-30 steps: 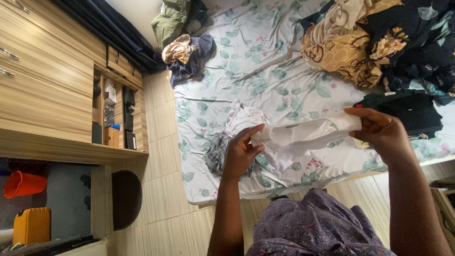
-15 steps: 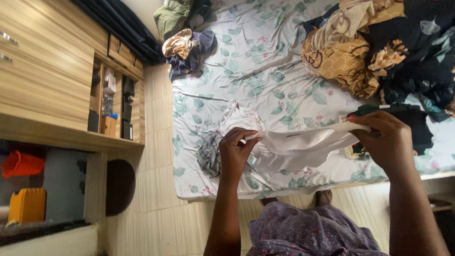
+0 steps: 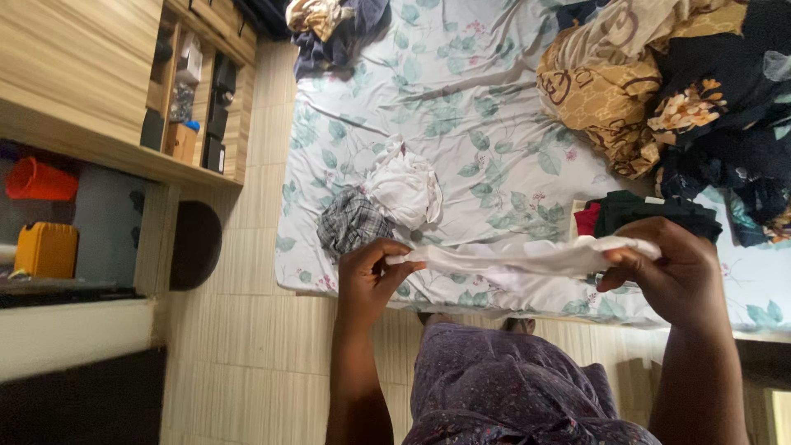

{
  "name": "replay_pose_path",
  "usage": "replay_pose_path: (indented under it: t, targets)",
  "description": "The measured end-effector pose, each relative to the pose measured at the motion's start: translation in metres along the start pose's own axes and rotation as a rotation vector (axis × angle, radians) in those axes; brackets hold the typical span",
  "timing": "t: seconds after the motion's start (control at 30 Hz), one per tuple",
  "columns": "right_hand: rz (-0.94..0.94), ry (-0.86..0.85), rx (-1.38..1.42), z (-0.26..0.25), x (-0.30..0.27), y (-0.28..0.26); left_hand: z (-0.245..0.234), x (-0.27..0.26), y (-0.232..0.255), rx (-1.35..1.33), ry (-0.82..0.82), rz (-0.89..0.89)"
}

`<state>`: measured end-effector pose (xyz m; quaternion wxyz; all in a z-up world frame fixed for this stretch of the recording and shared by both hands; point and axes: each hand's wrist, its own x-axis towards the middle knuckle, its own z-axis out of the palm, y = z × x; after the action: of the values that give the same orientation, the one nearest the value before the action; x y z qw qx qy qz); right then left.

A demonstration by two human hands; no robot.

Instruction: The person folds several white undershirts by hand on a bed, smoothing the fabric and placing each folded item onto a stack.

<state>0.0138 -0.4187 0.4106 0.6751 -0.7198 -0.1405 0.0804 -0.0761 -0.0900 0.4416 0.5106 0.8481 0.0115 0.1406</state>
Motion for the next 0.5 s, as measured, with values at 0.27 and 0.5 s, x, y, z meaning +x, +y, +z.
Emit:
replay_pose_path:
  t: [0.27, 0.5]
  targets:
    - [0.147, 0.049, -0.029, 0.012, 0.057, 0.009, 0.021, 0.056, -0.051, -0.703, -0.154, -0.354]
    - [-0.206, 0.19, 0.108, 0.022, 0.129, 0.073, 0.063, 0.126, -0.105, -0.692, -0.093, -0.25]
